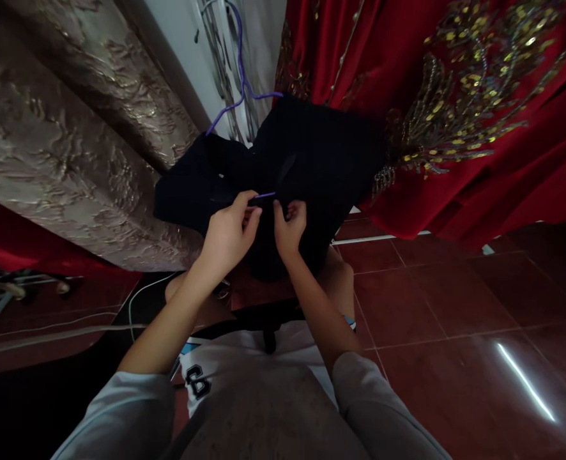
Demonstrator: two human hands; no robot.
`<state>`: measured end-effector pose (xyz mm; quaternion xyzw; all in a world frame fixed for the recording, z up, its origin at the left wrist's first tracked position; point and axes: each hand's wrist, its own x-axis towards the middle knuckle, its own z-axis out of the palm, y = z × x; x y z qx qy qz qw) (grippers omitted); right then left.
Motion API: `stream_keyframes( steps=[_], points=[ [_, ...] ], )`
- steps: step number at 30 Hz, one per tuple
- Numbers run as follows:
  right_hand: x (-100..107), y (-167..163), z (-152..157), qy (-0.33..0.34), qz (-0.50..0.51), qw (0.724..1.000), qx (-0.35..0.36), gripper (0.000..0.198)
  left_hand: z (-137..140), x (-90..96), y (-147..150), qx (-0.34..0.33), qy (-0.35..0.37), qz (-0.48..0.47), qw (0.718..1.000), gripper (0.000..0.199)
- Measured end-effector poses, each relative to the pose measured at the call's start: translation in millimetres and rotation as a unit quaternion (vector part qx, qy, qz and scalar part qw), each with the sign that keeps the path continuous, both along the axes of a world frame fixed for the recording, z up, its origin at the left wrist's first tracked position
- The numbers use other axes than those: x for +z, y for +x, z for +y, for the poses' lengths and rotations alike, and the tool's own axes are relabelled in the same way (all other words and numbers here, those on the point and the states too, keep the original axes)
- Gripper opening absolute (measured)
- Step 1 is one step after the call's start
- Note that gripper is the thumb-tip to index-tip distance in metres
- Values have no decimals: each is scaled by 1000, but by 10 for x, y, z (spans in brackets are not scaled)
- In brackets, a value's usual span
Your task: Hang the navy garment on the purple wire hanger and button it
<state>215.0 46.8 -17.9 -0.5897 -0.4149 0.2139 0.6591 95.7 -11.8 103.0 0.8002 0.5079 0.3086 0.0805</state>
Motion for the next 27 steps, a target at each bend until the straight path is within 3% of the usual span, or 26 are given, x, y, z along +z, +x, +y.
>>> stream_keyframes(
  steps=[4,7,10,14,17,23,27],
  points=[
    [-141,-27,-20,-91,99,986,101,24,99,-80,-35,2,15,-62,998,40],
    [-233,-28,-362,-185,142,952,200,23,144,-242,-170,-1,24,-146,989,40],
    [-222,-15,-727,-247,155,917,271,35,-15,-516,-330,-14,18,-273,962,48],
    [-53,-18,-943,-205,95,925,306,36,-423,-972,-351,4,-17,-428,904,40],
    [57,-52,-965,-175,78,935,300,37,-585,-1212,-188,3,-43,-457,889,32],
    [119,-61,-1041,-96,106,939,314,43,-520,-1286,134,26,-46,-500,865,22],
    [200,3,-1094,-107,137,927,333,33,-536,-1294,194,40,-73,-533,842,17]
  ],
)
